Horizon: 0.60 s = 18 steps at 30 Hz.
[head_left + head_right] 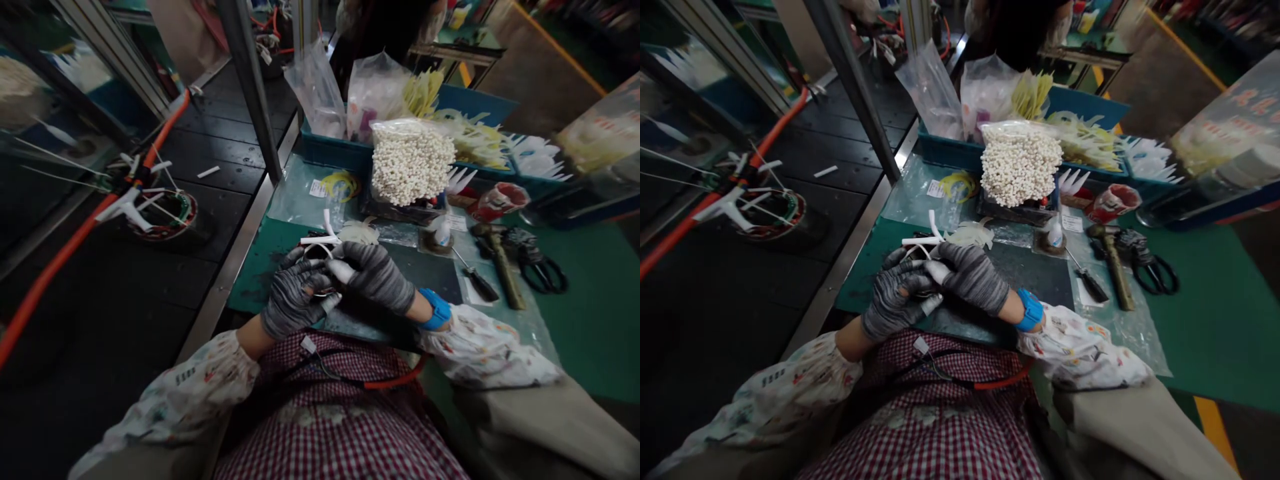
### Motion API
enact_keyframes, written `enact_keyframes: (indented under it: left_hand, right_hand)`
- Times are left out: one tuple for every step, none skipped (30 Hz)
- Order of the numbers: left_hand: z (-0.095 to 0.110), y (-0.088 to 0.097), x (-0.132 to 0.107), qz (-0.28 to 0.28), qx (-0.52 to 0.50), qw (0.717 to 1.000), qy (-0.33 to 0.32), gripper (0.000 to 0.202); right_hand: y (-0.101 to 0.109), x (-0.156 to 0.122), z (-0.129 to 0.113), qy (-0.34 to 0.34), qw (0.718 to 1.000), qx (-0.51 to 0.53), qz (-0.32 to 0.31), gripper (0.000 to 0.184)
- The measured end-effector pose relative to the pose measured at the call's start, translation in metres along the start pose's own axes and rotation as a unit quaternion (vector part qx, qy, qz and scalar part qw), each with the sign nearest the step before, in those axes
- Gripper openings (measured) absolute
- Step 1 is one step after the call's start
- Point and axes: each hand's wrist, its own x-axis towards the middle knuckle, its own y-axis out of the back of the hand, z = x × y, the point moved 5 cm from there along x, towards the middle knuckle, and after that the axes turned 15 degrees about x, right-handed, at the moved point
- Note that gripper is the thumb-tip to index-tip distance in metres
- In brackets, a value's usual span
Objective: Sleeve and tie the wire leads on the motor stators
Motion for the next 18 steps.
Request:
enact_keyframes:
  left_hand:
    - [0.0, 0.0, 0.0, 0.001, -0.001, 1.0, -0.003, 0.008]
    - [0.0, 0.0, 0.0, 0.001, -0.001, 1.0, -0.006, 0.009]
    - [0.0, 0.0, -0.001, 0.0, 0.001, 1.0, -0.01, 0.01]
    - [-0.001, -0.001, -0.002, -0.005, 0.003, 1.0, -0.012, 0.011]
    - [-0.002, -0.002, -0.002, -0.012, 0.003, 1.0, -0.012, 0.012]
    - [-0.003, -0.003, -0.003, -0.019, 0.003, 1.0, -0.011, 0.013]
    - [-0.004, -0.004, -0.004, -0.023, 0.001, 1.0, -0.011, 0.013]
    - [-0.005, -0.004, -0.005, -0.023, -0.001, 1.0, -0.011, 0.013]
    - [-0.006, -0.004, -0.006, -0.022, -0.004, 1.0, -0.011, 0.014]
    - [-0.007, -0.004, -0.006, -0.023, -0.006, 1.0, -0.01, 0.015]
    - [-0.007, -0.005, -0.006, -0.025, -0.007, 1.0, -0.011, 0.017]
    - [-0.007, -0.005, -0.007, -0.027, -0.007, 1.0, -0.011, 0.018]
    - [-0.006, -0.005, -0.007, -0.029, -0.005, 1.0, -0.01, 0.019]
    - [-0.006, -0.005, -0.006, -0.03, 0.0, 1.0, -0.006, 0.018]
    - [-0.006, -0.005, -0.006, -0.027, 0.004, 1.0, -0.002, 0.017]
    - [-0.005, -0.004, -0.006, -0.026, 0.007, 1.0, 0.004, 0.016]
    - [-0.005, -0.004, -0.006, -0.029, 0.008, 1.0, 0.01, 0.016]
    - [-0.005, -0.005, -0.006, -0.037, 0.006, 0.999, 0.016, 0.016]
  right_hand:
    - [0.003, -0.001, 0.0, 0.001, 0.998, 0.068, 0.016, 0.021]
    - [0.006, -0.001, 0.0, -0.006, 0.992, 0.125, 0.017, 0.022]
    - [0.008, -0.002, 0.0, -0.019, 0.987, 0.162, 0.001, 0.021]
    - [0.009, -0.003, 0.0, -0.033, 0.982, 0.183, -0.021, 0.019]
    - [0.01, -0.004, 0.001, -0.046, 0.979, 0.193, -0.041, 0.015]
    - [0.012, -0.005, 0.001, -0.052, 0.978, 0.195, -0.048, 0.012]
    - [0.014, -0.006, 0.002, -0.052, 0.979, 0.192, -0.046, 0.01]
    - [0.016, -0.008, 0.003, -0.047, 0.981, 0.184, -0.038, 0.01]
    - [0.017, -0.009, 0.004, -0.042, 0.984, 0.172, -0.03, 0.009]
    - [0.017, -0.01, 0.005, -0.037, 0.986, 0.159, -0.026, 0.008]
    - [0.016, -0.012, 0.007, -0.033, 0.988, 0.148, -0.027, 0.008]
    - [0.015, -0.013, 0.008, -0.03, 0.989, 0.14, -0.031, 0.009]
    - [0.014, -0.014, 0.01, -0.026, 0.99, 0.136, -0.038, 0.01]
    - [0.013, -0.015, 0.011, -0.017, 0.99, 0.133, -0.046, 0.01]
    - [0.013, -0.016, 0.011, -0.003, 0.99, 0.131, -0.057, 0.011]
    - [0.012, -0.017, 0.011, 0.017, 0.989, 0.126, -0.074, 0.011]
    - [0.01, -0.019, 0.01, 0.039, 0.987, 0.12, -0.099, 0.012]
    - [0.007, -0.022, 0.011, 0.052, 0.984, 0.113, -0.124, 0.013]
